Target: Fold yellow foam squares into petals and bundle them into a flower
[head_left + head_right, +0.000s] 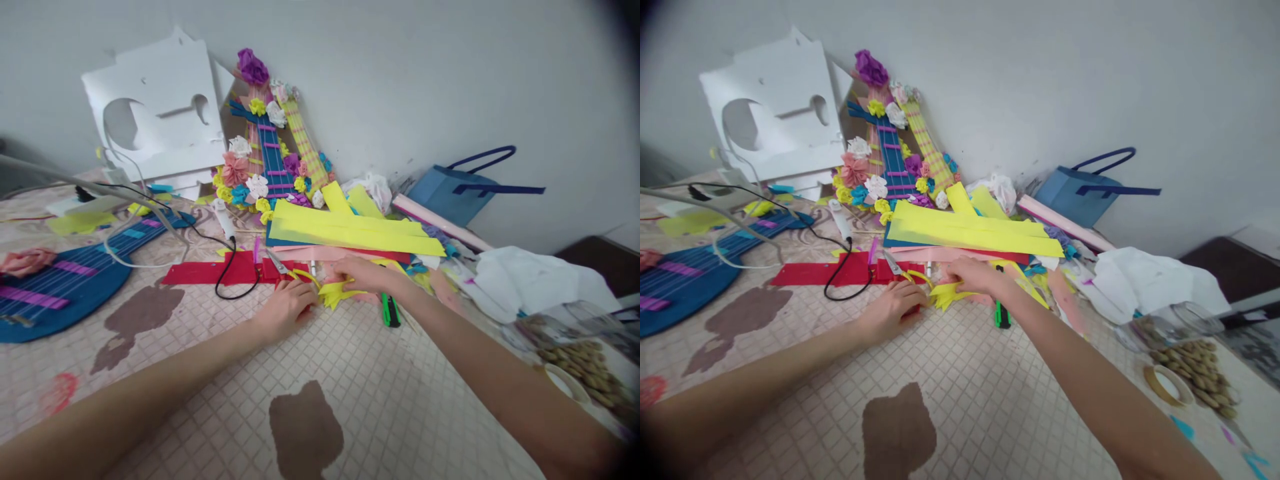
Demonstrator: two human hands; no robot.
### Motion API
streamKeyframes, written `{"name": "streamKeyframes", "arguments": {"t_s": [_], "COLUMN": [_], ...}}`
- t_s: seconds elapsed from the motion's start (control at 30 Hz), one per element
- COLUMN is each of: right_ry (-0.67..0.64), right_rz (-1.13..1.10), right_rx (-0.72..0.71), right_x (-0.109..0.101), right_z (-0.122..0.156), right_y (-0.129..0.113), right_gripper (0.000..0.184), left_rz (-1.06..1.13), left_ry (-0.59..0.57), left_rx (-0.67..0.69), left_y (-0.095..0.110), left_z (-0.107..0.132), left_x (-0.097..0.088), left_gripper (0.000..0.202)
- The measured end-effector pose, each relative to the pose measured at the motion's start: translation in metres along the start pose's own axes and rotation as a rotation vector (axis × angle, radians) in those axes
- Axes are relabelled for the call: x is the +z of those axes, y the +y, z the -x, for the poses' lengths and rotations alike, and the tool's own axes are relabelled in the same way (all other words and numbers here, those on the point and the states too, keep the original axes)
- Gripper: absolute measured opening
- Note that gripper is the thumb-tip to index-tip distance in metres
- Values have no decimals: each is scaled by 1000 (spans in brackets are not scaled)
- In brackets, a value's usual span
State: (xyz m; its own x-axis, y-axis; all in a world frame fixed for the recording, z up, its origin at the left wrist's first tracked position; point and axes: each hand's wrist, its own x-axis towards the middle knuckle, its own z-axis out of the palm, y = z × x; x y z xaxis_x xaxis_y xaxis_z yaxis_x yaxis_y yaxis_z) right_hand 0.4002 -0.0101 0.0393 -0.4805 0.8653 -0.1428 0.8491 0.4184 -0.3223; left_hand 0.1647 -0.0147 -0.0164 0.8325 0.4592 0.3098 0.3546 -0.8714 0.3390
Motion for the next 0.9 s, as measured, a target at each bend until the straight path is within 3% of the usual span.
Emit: {"name": "streamKeyframes", "arguments": {"t_s": [0.3,0.4,0.5,0.63,0.73,0.8,0.9], "right_ry": [60,60,82,196,424,459,406], "right_rz": [-119,-198,-295,-485,-1003,-1196,-1371], "right_rx": [109,119,116,132,180,177,150], "right_x": [6,0,-8,-6,14,30,48], "right_z": [10,17,28,38,32,21,3], "right_y": [11,16,20,11,-17,-42,-79], "right_gripper": [4,2,10,24,31,30,29], "left_rz": [-85,-68,17,345,666,893,1184], "left_ry": [-14,-29,-49,-19,52,79,116], "left_rx": [31,45,19,-114,-327,-437,-519], "left_y": [3,1,0,1,4,5,6], "left_z": [-3,-1,2,7,11,14,21], "left_x": [-2,-5,-12,-26,-34,-36,-38], "left_gripper": [11,11,11,11,13,21,31]}}
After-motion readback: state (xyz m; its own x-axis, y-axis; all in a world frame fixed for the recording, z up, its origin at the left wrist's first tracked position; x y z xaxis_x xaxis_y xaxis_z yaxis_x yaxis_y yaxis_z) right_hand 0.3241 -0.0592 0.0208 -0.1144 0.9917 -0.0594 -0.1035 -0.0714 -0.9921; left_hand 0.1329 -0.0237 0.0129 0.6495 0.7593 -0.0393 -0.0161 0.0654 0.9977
